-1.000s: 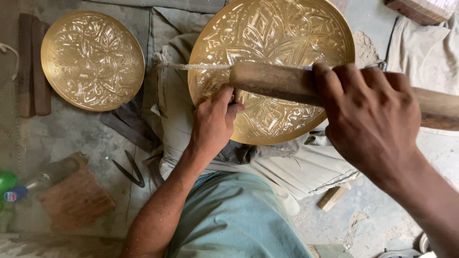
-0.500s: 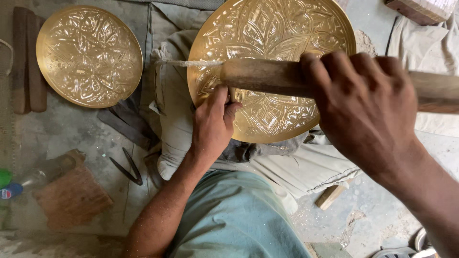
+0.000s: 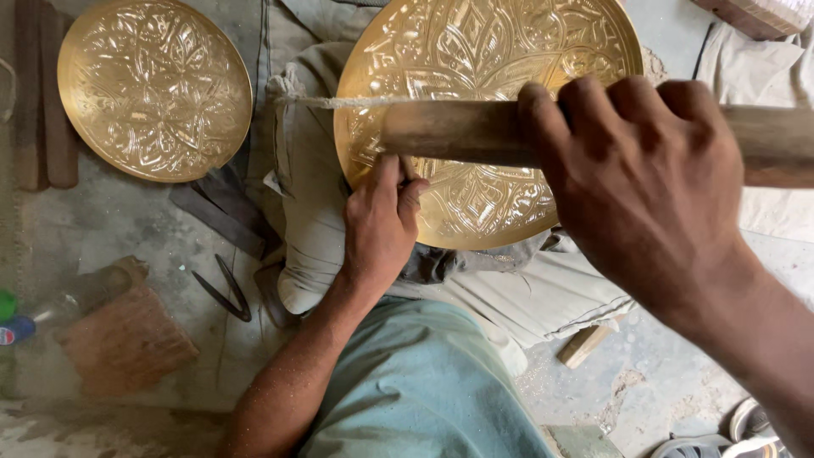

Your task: The person sits on the floor with a decorated brass tray on their lap, holding a chisel against the engraved pattern and striking it with a wooden mallet to deepen the design, repositioning the chisel across the tray surface as they work.

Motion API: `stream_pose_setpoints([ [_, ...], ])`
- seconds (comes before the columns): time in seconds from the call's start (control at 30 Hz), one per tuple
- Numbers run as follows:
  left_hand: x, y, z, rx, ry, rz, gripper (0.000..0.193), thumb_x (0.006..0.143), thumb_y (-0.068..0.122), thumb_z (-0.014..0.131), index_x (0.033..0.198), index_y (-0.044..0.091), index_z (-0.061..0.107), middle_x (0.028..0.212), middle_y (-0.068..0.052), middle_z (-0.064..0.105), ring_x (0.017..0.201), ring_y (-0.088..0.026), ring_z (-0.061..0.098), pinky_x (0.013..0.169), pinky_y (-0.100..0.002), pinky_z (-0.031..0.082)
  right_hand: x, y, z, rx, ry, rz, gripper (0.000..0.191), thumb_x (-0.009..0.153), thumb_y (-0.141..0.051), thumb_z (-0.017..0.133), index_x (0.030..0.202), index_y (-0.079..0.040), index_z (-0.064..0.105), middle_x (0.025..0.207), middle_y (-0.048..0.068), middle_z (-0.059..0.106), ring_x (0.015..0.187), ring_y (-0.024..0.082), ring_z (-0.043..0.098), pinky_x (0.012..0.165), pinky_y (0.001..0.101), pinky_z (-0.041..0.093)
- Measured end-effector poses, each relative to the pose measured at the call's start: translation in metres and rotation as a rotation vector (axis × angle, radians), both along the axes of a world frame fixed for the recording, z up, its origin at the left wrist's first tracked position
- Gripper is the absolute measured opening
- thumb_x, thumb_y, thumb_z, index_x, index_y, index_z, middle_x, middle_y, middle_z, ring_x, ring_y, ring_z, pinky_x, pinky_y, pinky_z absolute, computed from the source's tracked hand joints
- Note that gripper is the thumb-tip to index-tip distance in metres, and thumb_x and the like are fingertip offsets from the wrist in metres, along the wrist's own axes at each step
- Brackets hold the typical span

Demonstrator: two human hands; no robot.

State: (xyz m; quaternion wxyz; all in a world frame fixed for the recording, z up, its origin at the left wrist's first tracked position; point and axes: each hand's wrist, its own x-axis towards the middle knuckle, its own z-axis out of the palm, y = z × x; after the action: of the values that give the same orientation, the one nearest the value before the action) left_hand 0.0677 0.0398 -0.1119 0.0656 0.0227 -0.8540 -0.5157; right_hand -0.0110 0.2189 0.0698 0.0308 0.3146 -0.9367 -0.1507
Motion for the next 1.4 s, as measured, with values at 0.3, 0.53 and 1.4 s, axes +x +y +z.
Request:
stream_pose_setpoints([
  [0.3,0.007,0.002,-0.001,0.020,0.003,0.056,0.021,0.098,0.009,0.072,0.105,0.003,0.054,0.086,-0.013,0.066,0.080,-0.033,0.068,0.069,-0.044,0.052,0.006,0.013,-0.014,0.009,0.059,0.094,0.028,0.101,-0.017,0.064,0.128,-0.014,0.070,0.092,0.006,0.072,0.070,0.020,0.063,0.066,0.0378,0.051],
  [0.53,0.015,0.007,-0.004,0.079,-0.023,0.128,0.024,0.102,0.016,0.070,0.101,0.002,0.051,0.083,-0.009,0.069,0.075,-0.023,0.075,0.064,-0.039,0.054,-0.005,-0.023,0.015,0.124,0.209,0.214,0.028,0.103,-0.025,0.064,0.129,-0.020,0.070,0.093,-0.002,0.070,0.078,0.015,0.064,0.075,0.0326,0.052],
  [1.4,0.006,-0.005,0.003,0.082,-0.012,-0.006,0.025,0.097,0.015,0.073,0.108,0.001,0.054,0.084,-0.015,0.070,0.078,-0.037,0.070,0.063,-0.046,0.052,0.008,0.023,-0.026,-0.029,0.003,0.049,0.050,0.088,-0.005,0.064,0.137,-0.008,0.066,0.096,0.012,0.072,0.073,0.021,0.064,0.064,0.0342,0.050],
])
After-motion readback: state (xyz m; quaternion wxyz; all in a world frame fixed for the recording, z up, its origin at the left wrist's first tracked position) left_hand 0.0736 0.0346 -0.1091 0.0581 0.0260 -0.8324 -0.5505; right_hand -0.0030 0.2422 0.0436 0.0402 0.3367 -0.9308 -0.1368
